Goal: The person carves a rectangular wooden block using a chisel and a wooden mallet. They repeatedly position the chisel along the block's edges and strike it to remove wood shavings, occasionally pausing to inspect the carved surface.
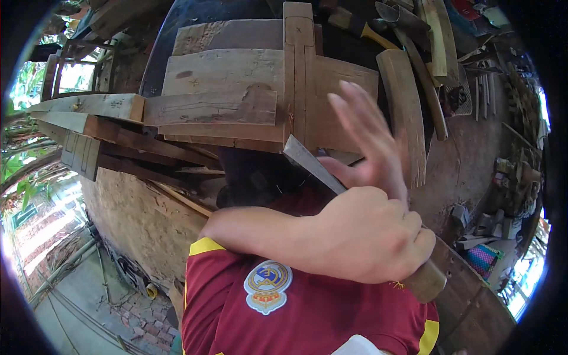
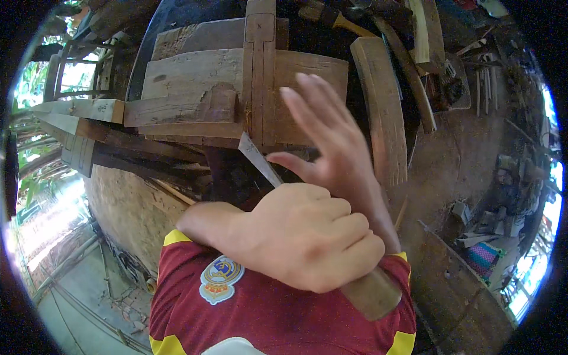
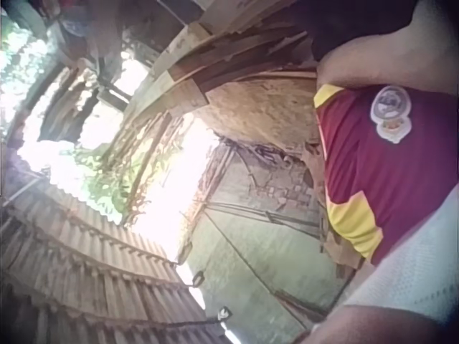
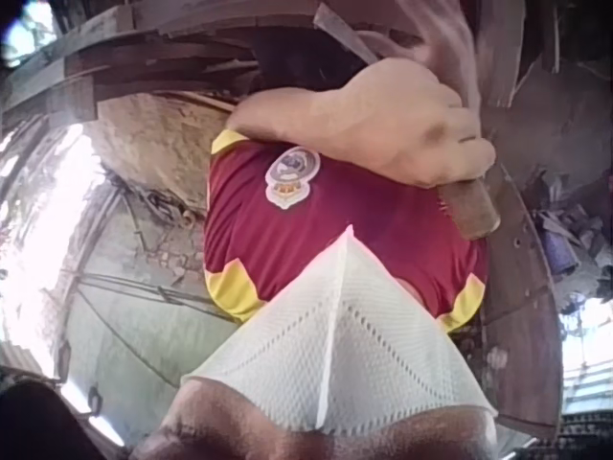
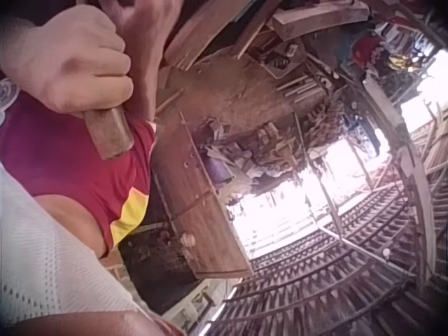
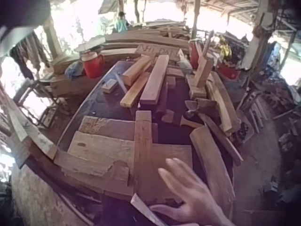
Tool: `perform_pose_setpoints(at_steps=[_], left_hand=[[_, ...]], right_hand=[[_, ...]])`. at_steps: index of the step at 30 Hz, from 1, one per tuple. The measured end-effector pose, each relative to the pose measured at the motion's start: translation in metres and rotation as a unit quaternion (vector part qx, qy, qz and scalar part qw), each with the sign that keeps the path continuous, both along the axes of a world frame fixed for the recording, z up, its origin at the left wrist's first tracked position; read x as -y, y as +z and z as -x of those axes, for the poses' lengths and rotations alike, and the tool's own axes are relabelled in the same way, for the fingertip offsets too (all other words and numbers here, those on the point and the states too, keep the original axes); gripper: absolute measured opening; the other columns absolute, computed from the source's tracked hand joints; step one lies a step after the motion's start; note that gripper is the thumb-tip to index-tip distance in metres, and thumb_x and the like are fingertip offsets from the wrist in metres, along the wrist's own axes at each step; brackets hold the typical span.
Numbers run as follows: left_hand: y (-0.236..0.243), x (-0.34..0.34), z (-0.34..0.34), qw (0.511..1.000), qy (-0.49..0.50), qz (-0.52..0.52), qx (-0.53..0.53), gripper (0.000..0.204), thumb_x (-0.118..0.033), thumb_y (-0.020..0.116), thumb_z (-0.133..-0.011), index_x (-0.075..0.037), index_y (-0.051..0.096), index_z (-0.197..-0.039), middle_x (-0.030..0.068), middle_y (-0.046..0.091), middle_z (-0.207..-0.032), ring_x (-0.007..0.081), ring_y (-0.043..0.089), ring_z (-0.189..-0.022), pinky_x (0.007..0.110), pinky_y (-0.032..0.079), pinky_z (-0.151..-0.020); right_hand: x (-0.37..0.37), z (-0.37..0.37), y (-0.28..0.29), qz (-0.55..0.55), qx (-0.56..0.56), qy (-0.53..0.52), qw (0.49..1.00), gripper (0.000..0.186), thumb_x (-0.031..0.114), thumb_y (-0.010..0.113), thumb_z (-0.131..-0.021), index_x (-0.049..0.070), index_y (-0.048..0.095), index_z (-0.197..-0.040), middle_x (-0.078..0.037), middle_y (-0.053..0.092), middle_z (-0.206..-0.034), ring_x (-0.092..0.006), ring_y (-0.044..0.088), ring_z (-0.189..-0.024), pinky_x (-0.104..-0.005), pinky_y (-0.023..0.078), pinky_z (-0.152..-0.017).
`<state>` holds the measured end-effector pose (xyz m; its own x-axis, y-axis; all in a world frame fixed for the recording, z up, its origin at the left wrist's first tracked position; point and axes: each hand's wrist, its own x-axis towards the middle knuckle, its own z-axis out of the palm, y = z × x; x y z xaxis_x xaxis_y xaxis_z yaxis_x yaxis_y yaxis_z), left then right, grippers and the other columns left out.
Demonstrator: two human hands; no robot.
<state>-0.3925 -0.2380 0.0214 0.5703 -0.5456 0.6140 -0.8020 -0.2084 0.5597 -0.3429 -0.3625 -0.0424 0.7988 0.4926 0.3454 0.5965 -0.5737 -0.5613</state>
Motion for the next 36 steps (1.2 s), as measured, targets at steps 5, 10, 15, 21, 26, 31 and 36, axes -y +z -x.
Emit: perform_pose_setpoints(at_steps=[5, 10, 15, 21, 26, 31, 36], left_hand=[[0.002, -0.006, 0.004, 1.0, 0.0, 0.013, -0.011, 0.019, -0.023, 0.064, -0.068, -0.007, 0.057, -0.076, -0.0002, 0.044, -0.061, 0.0129, 0.05, -0.051, 0.028, 0.037, -0.045], [-0.001, -0.008, 0.0, 0.999, -0.004, 0.031, -0.019, 0.019, -0.023, 0.063, -0.069, -0.006, 0.058, -0.076, 0.0003, 0.044, -0.06, 0.0133, 0.051, -0.051, 0.028, 0.037, -0.045], [-0.004, 0.003, -0.009, 0.999, -0.006, 0.036, -0.03, 0.017, -0.022, 0.063, -0.072, -0.006, 0.056, -0.075, 0.0034, 0.046, -0.06, 0.0164, 0.053, -0.049, 0.032, 0.041, -0.045], [-0.012, 0.008, -0.032, 0.997, 0.027, 0.058, -0.05, 0.016, -0.019, 0.062, -0.075, -0.005, 0.054, -0.075, 0.0069, 0.052, -0.061, 0.0244, 0.06, -0.052, 0.041, 0.048, -0.049], [-0.009, 0.009, -0.045, 0.994, 0.022, 0.046, -0.095, 0.019, -0.019, 0.065, -0.073, -0.003, 0.057, -0.078, 0.0111, 0.058, -0.064, 0.0301, 0.065, -0.057, 0.042, 0.051, -0.051], [-0.006, 0.009, -0.053, 0.99, 0.051, 0.094, -0.094, 0.019, -0.015, 0.071, -0.066, -0.001, 0.061, -0.076, 0.016, 0.063, -0.062, 0.0334, 0.067, -0.056, 0.043, 0.051, -0.049], [-0.005, 0.01, -0.057, 0.989, 0.081, 0.088, -0.088, 0.02, -0.016, 0.072, -0.064, -0.002, 0.061, -0.075, 0.0162, 0.063, -0.062, 0.034, 0.066, -0.056, 0.044, 0.051, -0.049]], right_hand=[[-0.023, -0.01, -0.02, 0.024, -0.001, 0.063, 0.998, 0.079, 0.034, 0.087, -0.07, 0.012, 0.058, -0.14, -0.02, 0.044, -0.153, -0.0383, 0.044, -0.14, -0.0555, 0.033, -0.115], [-0.021, 0.004, -0.024, 0.026, -0.011, 0.083, 0.996, 0.078, 0.034, 0.087, -0.07, 0.013, 0.058, -0.14, -0.02, 0.044, -0.153, -0.0356, 0.046, -0.14, -0.0535, 0.034, -0.116], [-0.022, 0.005, -0.026, 0.008, 0.0, 0.077, 0.997, 0.085, 0.029, 0.091, -0.065, 0.004, 0.058, -0.138, -0.024, 0.052, -0.146, -0.037, 0.051, -0.135, -0.0519, 0.036, -0.114], [-0.02, 0.002, -0.024, 0.012, -0.013, 0.082, 0.996, 0.106, 0.035, 0.094, -0.063, -0.003, 0.042, -0.147, -0.024, 0.054, -0.143, -0.033, 0.052, -0.135, -0.0505, 0.035, -0.116], [-0.02, 0.001, -0.023, -0.005, -0.025, 0.095, 0.995, 0.118, 0.038, 0.093, -0.067, -0.002, 0.025, -0.155, -0.025, 0.056, -0.141, -0.0321, 0.052, -0.135, -0.0501, 0.034, -0.117], [-0.022, 0.004, -0.022, -0.004, -0.022, 0.08, 0.997, 0.119, 0.04, 0.092, -0.068, -0.003, 0.023, -0.155, -0.025, 0.052, -0.145, -0.0324, 0.049, -0.138, -0.05, 0.033, -0.117], [-0.021, 0.005, -0.024, 0.007, -0.016, 0.074, 0.997, 0.117, 0.045, 0.089, -0.07, -0.002, 0.024, -0.155, -0.023, 0.048, -0.149, -0.0321, 0.049, -0.139, -0.0507, 0.032, -0.118]])
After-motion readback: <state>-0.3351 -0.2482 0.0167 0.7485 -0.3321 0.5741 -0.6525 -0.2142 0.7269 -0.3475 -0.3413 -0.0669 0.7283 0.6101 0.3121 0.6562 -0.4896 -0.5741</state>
